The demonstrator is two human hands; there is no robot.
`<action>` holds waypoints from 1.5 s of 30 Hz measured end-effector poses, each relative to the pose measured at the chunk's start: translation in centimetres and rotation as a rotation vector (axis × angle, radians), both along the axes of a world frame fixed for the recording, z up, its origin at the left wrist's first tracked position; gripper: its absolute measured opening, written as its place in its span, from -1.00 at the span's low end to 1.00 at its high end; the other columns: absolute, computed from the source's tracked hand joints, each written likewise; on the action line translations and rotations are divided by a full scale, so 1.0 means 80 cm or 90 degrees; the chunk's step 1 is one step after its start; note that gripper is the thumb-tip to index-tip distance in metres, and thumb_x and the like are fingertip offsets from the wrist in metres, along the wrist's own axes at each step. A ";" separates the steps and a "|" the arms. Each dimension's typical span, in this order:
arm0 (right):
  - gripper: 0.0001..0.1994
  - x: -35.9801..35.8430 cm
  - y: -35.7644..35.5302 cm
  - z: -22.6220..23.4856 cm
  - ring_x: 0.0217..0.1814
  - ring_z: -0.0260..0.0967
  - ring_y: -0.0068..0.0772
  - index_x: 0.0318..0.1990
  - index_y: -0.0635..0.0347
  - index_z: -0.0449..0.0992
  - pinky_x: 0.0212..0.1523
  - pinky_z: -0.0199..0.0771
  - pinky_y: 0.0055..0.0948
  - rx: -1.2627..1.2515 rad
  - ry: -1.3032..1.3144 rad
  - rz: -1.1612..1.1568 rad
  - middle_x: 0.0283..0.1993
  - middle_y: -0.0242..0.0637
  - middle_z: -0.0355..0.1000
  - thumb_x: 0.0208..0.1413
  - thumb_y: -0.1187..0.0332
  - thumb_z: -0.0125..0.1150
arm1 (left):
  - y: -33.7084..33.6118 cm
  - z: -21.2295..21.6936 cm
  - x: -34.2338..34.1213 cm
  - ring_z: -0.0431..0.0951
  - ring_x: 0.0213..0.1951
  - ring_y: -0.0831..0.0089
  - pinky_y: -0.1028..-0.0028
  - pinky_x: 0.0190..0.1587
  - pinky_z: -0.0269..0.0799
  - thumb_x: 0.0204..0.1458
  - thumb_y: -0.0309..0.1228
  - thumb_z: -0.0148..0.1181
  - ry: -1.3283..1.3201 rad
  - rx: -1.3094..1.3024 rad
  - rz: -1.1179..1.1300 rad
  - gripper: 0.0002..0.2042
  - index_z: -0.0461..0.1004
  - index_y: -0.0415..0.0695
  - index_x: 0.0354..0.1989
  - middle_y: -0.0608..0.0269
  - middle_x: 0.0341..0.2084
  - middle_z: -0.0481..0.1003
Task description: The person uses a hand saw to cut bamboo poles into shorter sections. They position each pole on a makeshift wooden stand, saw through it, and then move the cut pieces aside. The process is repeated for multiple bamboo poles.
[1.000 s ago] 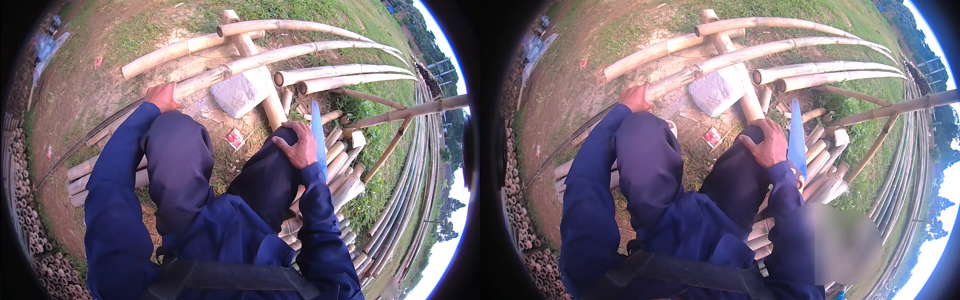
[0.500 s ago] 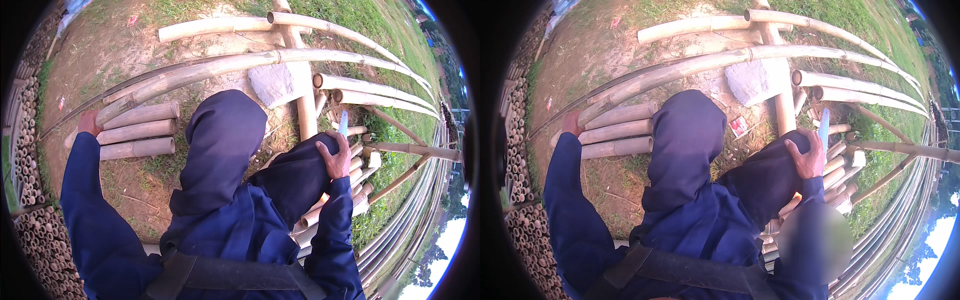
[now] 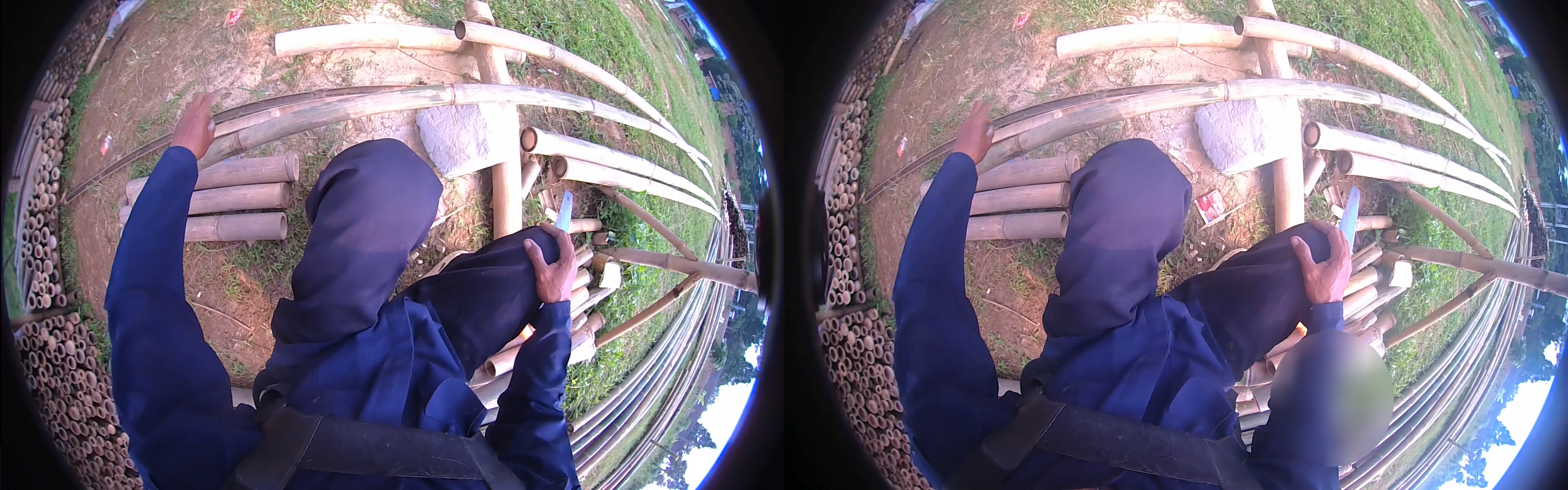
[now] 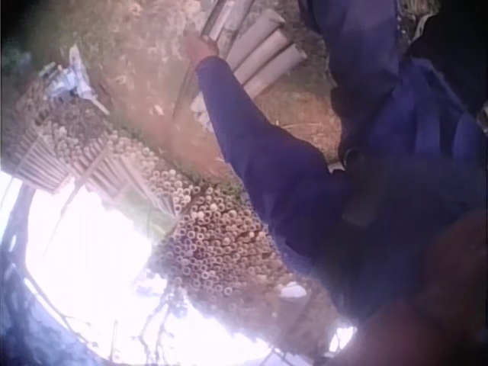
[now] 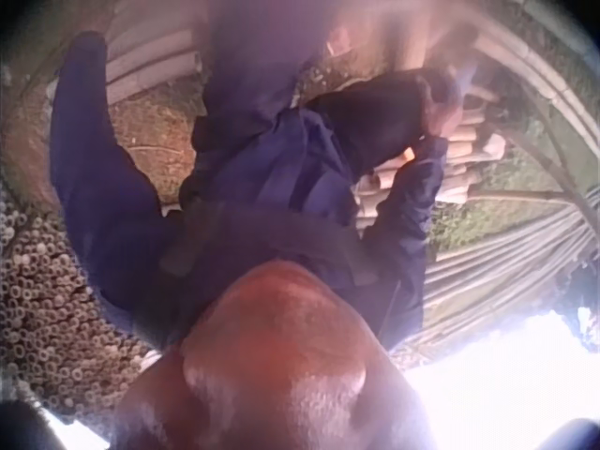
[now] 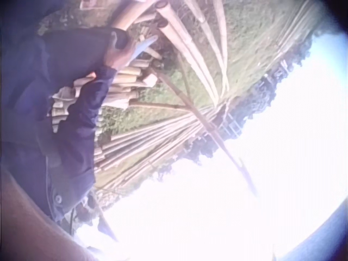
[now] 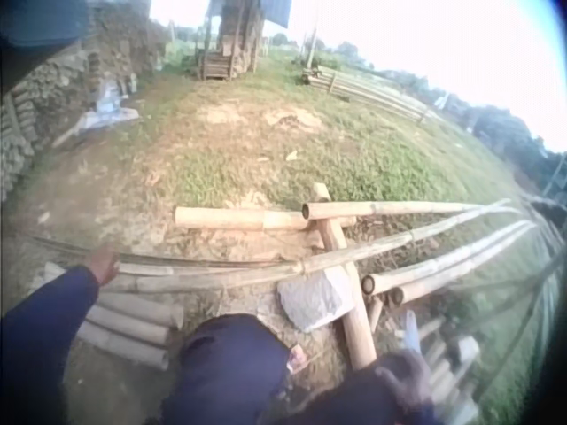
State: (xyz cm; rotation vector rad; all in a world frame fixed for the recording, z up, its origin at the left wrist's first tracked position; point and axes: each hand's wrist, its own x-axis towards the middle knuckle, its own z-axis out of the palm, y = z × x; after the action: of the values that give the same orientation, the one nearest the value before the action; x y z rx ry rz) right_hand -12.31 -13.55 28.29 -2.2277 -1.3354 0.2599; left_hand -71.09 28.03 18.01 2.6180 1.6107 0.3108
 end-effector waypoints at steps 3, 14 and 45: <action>-0.56 -0.003 -0.002 0.002 0.18 0.47 -0.02 0.03 0.18 0.60 0.26 0.39 -0.14 -0.016 -0.022 -0.013 0.04 -0.16 0.57 0.06 0.14 0.49 | -0.014 0.057 0.197 0.58 0.08 0.03 0.10 0.08 0.50 0.22 -0.31 0.19 0.033 -0.239 0.029 -0.52 0.39 -0.06 0.32 -0.05 0.08 0.54; -0.54 -0.004 -0.005 0.006 0.18 0.48 -0.01 -0.02 0.14 0.63 0.23 0.44 -0.13 0.026 -0.020 -0.042 0.05 -0.15 0.57 -0.03 0.12 0.54 | 0.020 -0.029 0.486 0.43 0.28 0.04 0.12 0.28 0.41 -0.41 0.13 0.60 0.089 -0.182 -0.199 0.07 0.33 -0.30 0.29 -0.11 0.18 0.43; -0.57 0.008 0.006 -0.011 0.18 0.44 -0.03 0.08 0.21 0.58 0.28 0.35 -0.13 0.010 0.025 0.011 0.06 -0.11 0.55 0.10 0.22 0.48 | -0.051 -0.020 0.251 0.70 -0.22 -0.02 0.08 -0.12 0.60 -0.16 -0.15 0.45 0.090 -0.134 -0.125 -0.44 0.54 -0.20 0.02 -0.08 -0.32 0.67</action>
State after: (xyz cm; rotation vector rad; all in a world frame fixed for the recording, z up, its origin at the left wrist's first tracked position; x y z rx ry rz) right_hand -11.66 -13.09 27.40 -2.1885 -1.3310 0.2976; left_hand -50.97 23.94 16.43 2.6556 1.3215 -0.0518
